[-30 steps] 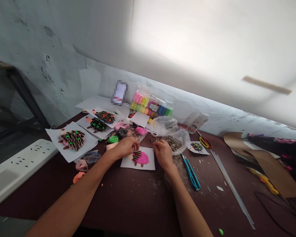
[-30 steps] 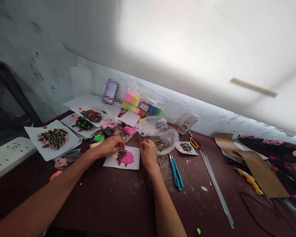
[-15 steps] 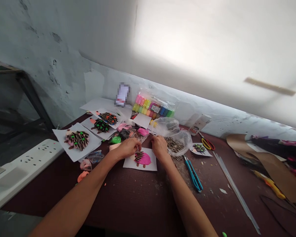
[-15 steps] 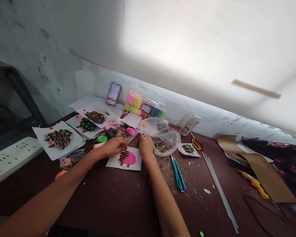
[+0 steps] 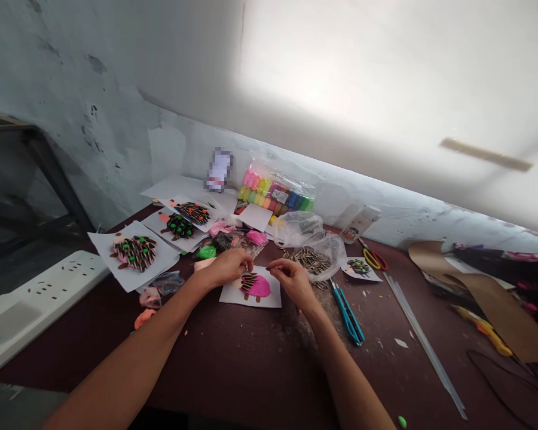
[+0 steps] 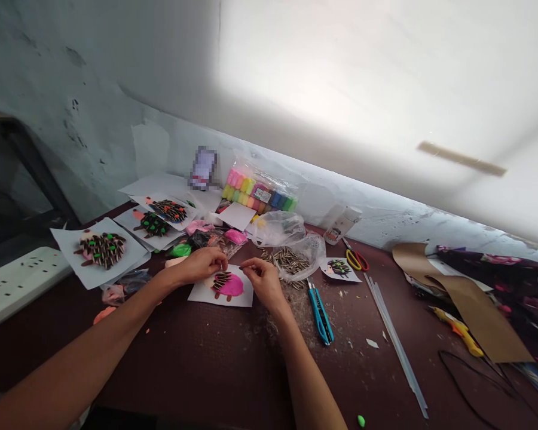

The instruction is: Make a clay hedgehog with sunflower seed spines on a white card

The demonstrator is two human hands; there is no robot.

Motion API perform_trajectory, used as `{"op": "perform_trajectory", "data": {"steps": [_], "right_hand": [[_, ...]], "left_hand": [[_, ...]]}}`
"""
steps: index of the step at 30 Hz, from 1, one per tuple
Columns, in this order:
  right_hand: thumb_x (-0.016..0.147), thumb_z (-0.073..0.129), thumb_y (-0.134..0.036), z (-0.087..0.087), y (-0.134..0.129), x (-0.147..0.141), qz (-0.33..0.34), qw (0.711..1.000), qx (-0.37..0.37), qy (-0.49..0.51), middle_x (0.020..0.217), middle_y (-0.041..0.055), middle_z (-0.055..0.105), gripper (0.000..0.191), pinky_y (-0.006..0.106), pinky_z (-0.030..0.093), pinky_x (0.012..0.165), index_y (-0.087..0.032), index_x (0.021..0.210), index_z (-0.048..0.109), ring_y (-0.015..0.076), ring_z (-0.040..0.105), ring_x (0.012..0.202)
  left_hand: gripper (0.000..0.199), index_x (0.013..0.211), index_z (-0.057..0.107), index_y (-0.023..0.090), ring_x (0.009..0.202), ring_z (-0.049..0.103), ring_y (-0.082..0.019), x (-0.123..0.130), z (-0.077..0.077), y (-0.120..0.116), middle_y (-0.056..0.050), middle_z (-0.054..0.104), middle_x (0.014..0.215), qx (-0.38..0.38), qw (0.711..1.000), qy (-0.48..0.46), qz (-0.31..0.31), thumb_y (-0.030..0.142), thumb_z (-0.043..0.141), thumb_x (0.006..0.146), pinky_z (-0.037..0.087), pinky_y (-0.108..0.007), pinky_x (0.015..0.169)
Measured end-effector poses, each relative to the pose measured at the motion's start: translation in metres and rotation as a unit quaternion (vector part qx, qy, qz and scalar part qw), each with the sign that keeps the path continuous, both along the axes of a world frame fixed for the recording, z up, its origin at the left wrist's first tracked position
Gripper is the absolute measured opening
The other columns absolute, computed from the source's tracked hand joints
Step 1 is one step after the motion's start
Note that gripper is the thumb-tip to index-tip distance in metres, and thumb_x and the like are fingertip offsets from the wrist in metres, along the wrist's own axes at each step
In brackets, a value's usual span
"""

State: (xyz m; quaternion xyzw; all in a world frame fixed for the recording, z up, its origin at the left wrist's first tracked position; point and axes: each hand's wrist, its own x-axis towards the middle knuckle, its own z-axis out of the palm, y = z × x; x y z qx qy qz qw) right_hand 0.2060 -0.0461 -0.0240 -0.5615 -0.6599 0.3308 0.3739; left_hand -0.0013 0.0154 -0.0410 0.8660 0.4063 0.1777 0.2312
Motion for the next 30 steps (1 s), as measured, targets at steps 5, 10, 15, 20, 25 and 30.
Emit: {"op": "perform_trajectory", "data": {"steps": [5,10,15,20,25,30], "right_hand": [[0.072,0.064,-0.031,-0.001,-0.005,0.000,-0.002,0.997,-0.049,0.064,0.079,0.0045,0.073,0.023,0.024,0.043,0.059,-0.016,0.086,0.075,0.0134,0.058,0.063],[0.071,0.068,-0.032,-0.001,-0.009,-0.002,-0.006,0.997,-0.037,0.066,0.074,0.0033,0.071,0.017,0.024,0.043,0.059,-0.017,0.077,0.073,0.0141,0.058,0.064],[0.075,0.064,-0.033,-0.003,-0.019,-0.006,-0.007,0.999,-0.015,0.030,0.066,0.0011,0.067,0.017,0.023,0.036,0.054,-0.018,0.072,0.071,0.0120,0.050,0.056],[0.082,0.061,-0.032,-0.001,-0.029,-0.012,-0.015,0.997,0.026,-0.071,0.066,-0.0013,0.067,0.019,0.024,0.040,0.066,-0.020,0.080,0.075,0.0106,0.049,0.055],[0.085,0.062,-0.027,0.002,-0.034,-0.018,-0.015,0.988,0.027,-0.149,0.066,-0.0032,0.068,0.014,0.037,0.037,0.095,-0.023,0.081,0.075,0.0104,0.055,0.058],[0.088,0.059,-0.024,0.005,-0.036,-0.021,-0.011,0.978,0.057,-0.200,0.088,0.0017,0.071,0.014,0.047,0.027,0.105,-0.023,0.084,0.073,0.0160,0.061,0.079]], "left_hand": [[0.027,0.084,0.075,0.019,0.077,0.063,-0.017,0.000,0.003,-0.002,-0.004,0.072,0.082,-0.014,1.000,0.011,0.005,0.010,0.051,0.075,0.044,-0.023,0.068],[0.027,0.084,0.075,0.019,0.076,0.062,-0.017,0.000,0.005,-0.002,-0.004,0.071,0.082,-0.016,1.000,0.014,0.005,0.009,0.052,0.075,0.044,-0.024,0.070],[0.026,0.084,0.074,0.019,0.078,0.062,-0.017,-0.001,0.005,-0.002,-0.004,0.071,0.083,-0.012,1.000,0.011,0.001,0.009,0.052,0.076,0.044,-0.023,0.071],[0.028,0.085,0.074,0.019,0.079,0.062,-0.017,0.000,0.005,-0.002,-0.005,0.071,0.084,-0.018,1.000,0.023,0.009,0.009,0.050,0.076,0.044,-0.024,0.070],[0.028,0.086,0.075,0.019,0.078,0.062,-0.017,0.001,0.005,-0.002,-0.005,0.070,0.083,-0.015,1.000,0.027,0.007,0.009,0.050,0.076,0.044,-0.024,0.070],[0.028,0.086,0.075,0.018,0.077,0.062,-0.017,0.000,0.007,-0.003,-0.005,0.070,0.083,-0.015,1.000,0.025,0.005,0.009,0.050,0.076,0.044,-0.024,0.071]]}}
